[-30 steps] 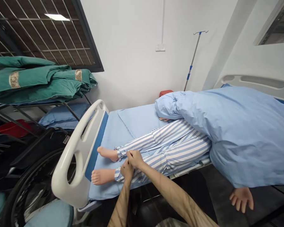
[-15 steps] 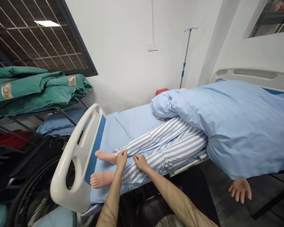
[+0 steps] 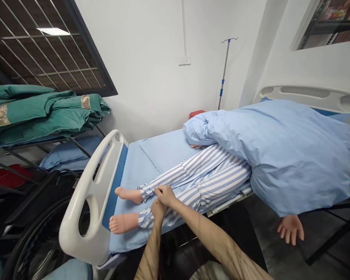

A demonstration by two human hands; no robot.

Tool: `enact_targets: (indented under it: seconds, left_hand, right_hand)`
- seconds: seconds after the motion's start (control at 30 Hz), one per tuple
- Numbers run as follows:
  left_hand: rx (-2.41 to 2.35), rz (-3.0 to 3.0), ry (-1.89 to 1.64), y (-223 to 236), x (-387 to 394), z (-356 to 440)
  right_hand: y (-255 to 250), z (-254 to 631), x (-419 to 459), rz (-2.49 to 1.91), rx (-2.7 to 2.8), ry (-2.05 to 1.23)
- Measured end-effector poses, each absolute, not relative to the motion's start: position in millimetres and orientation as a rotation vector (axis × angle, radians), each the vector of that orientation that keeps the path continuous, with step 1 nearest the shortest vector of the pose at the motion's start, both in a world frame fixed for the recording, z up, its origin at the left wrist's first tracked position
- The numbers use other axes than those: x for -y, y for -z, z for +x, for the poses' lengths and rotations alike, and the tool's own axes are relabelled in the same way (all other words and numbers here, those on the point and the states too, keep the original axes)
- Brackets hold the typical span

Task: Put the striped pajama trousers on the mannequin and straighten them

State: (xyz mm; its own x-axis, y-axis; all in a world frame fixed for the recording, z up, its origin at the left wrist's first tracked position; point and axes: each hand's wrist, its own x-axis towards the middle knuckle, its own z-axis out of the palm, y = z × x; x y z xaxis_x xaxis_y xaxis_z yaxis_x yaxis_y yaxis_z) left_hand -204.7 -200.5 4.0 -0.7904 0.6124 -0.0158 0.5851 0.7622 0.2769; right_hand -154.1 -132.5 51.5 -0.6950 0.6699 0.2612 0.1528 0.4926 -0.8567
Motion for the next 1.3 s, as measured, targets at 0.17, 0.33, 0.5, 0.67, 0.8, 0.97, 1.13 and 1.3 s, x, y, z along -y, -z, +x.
enact_targets:
  seconds: [0.17,0.33,0.5,0.67,0.8,0.97,1.13,1.3]
  left_hand:
    - [-2.748,0.934,-0.631,6,203,-205]
    - [-2.456,0.76,-1.257,-12,192,-220]
    - [-2.376,0.661,-1.538,-41,165,-237]
    - [-2.507,0.657,-1.455,-24,162,-207]
    - [-2.544,0.63,-1.346,-4,171,-191]
    - [-2.504,0.766,-1.304,2,173,-201]
    - [-2.58,0.758,-1.333,7,173,-199]
    - [-2.451,0.675,-1.484,10,169,-193]
  right_hand:
    - [-34,-140,131,-0.748,2.159,-1.153]
    - [-1,-138,128,-0.778,2.169,-1.178]
    - [5,-148,116,-0.815,2.12,-1.231]
    - [12,-149,114,-0.867,2.047,-1.255]
    - [3,-153,114,-0.902,2.015,-1.249]
    - [-41,-158,100,-0.771,2.029,-1.173]
    - [-40,-133,91,-0.803,2.062,-1.039]
    - [0,-124,117,-0.878,2.135,-1.062]
